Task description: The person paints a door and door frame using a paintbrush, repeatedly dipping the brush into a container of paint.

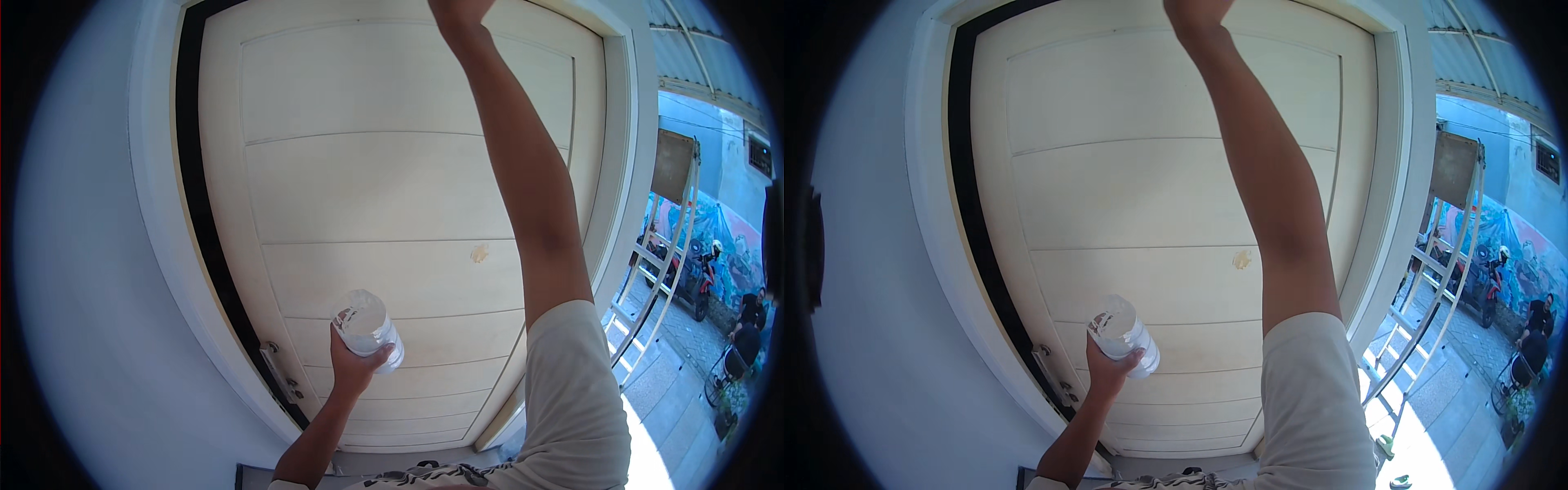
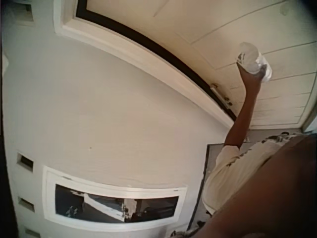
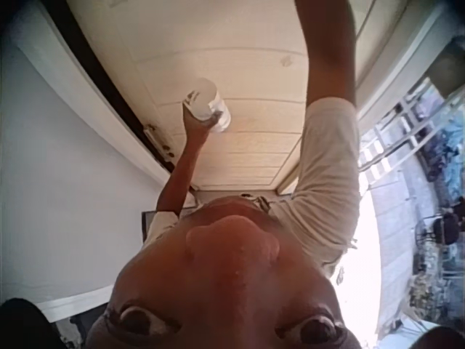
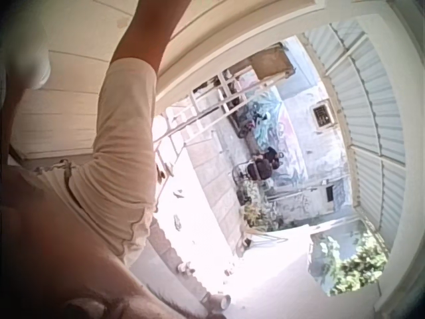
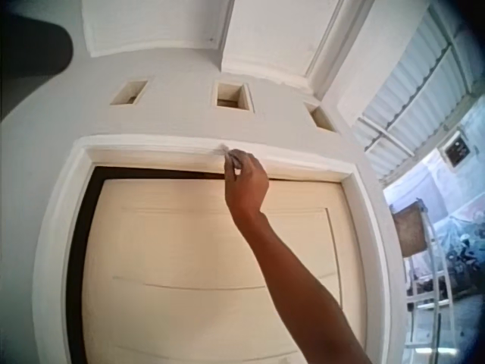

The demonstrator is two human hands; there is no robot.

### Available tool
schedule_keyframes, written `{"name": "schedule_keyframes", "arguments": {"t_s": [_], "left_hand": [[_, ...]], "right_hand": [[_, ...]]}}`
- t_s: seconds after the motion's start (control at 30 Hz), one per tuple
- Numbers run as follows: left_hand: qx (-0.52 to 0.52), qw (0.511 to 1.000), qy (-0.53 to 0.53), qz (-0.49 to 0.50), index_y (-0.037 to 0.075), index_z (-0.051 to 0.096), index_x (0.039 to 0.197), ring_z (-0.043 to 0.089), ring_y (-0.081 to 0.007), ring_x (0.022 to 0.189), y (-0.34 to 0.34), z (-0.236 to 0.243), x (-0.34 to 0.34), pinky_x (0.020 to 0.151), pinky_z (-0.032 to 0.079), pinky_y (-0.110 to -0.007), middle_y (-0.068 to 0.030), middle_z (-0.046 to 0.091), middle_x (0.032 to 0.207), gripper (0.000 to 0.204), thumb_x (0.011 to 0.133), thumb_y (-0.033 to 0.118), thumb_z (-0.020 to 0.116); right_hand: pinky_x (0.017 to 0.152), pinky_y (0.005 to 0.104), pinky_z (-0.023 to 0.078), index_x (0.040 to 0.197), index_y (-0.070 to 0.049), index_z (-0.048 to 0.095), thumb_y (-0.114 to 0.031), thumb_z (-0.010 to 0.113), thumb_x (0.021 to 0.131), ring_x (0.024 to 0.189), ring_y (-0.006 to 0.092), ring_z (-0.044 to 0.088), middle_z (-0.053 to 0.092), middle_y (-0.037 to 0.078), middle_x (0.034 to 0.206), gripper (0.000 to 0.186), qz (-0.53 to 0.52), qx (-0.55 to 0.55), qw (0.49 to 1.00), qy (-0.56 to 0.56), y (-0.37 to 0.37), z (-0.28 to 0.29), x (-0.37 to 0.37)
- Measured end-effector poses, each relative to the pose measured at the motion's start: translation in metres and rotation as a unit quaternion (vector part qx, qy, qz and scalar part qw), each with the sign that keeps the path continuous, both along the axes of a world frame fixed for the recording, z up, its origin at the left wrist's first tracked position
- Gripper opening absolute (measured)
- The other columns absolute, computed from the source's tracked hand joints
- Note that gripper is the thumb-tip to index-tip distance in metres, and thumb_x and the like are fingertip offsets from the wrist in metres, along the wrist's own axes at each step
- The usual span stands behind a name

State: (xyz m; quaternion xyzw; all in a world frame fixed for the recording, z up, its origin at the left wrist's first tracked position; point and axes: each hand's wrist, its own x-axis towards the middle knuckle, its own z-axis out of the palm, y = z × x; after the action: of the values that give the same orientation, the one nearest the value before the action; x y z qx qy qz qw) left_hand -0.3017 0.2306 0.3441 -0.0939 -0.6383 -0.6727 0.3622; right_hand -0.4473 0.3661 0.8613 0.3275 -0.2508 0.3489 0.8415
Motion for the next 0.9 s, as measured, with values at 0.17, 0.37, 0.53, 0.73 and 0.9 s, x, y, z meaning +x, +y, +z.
{"name": "schedule_keyframes", "arguments": {"t_s": [0.17,0.37,0.53,0.73,0.9], "left_hand": [[0.015,1.0,0.003,0.003,0.003,0.041,0.135,0.06,-0.0241,0.116,0.001,0.001,0.001,0.1,0.052,-0.04,-0.0137,0.057,0.125,0.082,0.068,0.008,0.089],[0.004,1.0,0.008,0.024,0.003,0.041,0.135,0.06,-0.0243,0.117,-0.008,0.0,0.007,0.1,0.052,-0.04,-0.0136,0.057,0.125,0.083,0.068,0.008,0.089],[0.006,1.0,0.008,0.007,0.004,0.041,0.135,0.06,-0.0246,0.116,-0.003,0.0,0.007,0.1,0.052,-0.041,-0.014,0.057,0.126,0.082,0.068,0.007,0.089],[0.008,1.0,-0.006,0.014,0.002,0.04,0.139,0.059,-0.0244,0.119,-0.005,-0.002,0.01,0.105,0.049,-0.041,-0.0139,0.056,0.128,0.084,0.069,0.005,0.086],[0.014,1.0,0.01,-0.018,0.002,0.041,0.138,0.06,-0.0241,0.118,0.006,-0.001,0.002,0.105,0.05,-0.041,-0.0138,0.057,0.127,0.082,0.069,0.005,0.086]], "right_hand": [[0.071,0.0358,0.056,0.098,0.002,0.072,-0.012,0.072,0.092,0.079,0.0315,0.073,0.074,0.018,0.086,0.015,0.138,0.121,0.983,-0.025,-0.024,0.011,0.021],[0.072,0.0359,0.056,0.099,0.002,0.072,-0.016,0.073,0.092,0.08,0.0265,0.073,0.075,0.017,0.086,0.02,0.084,-0.003,0.996,-0.037,0.073,0.012,-0.031],[0.07,0.0377,0.055,0.099,0.0,0.073,-0.017,0.073,0.091,0.078,0.0284,0.072,0.074,0.017,0.087,0.018,0.004,-0.179,0.979,-0.097,0.159,-0.002,-0.046],[0.074,0.0385,0.057,0.099,0.0,0.073,-0.014,0.073,0.091,0.083,0.0313,0.072,0.074,0.015,0.094,0.016,-0.055,-0.071,0.996,-0.015,0.031,0.003,-0.015],[0.073,0.0354,0.057,0.099,0.003,0.072,-0.012,0.073,0.091,0.083,0.0292,0.074,0.074,0.018,0.089,0.017,0.111,0.098,0.989,-0.006,-0.011,0.007,0.021]]}}
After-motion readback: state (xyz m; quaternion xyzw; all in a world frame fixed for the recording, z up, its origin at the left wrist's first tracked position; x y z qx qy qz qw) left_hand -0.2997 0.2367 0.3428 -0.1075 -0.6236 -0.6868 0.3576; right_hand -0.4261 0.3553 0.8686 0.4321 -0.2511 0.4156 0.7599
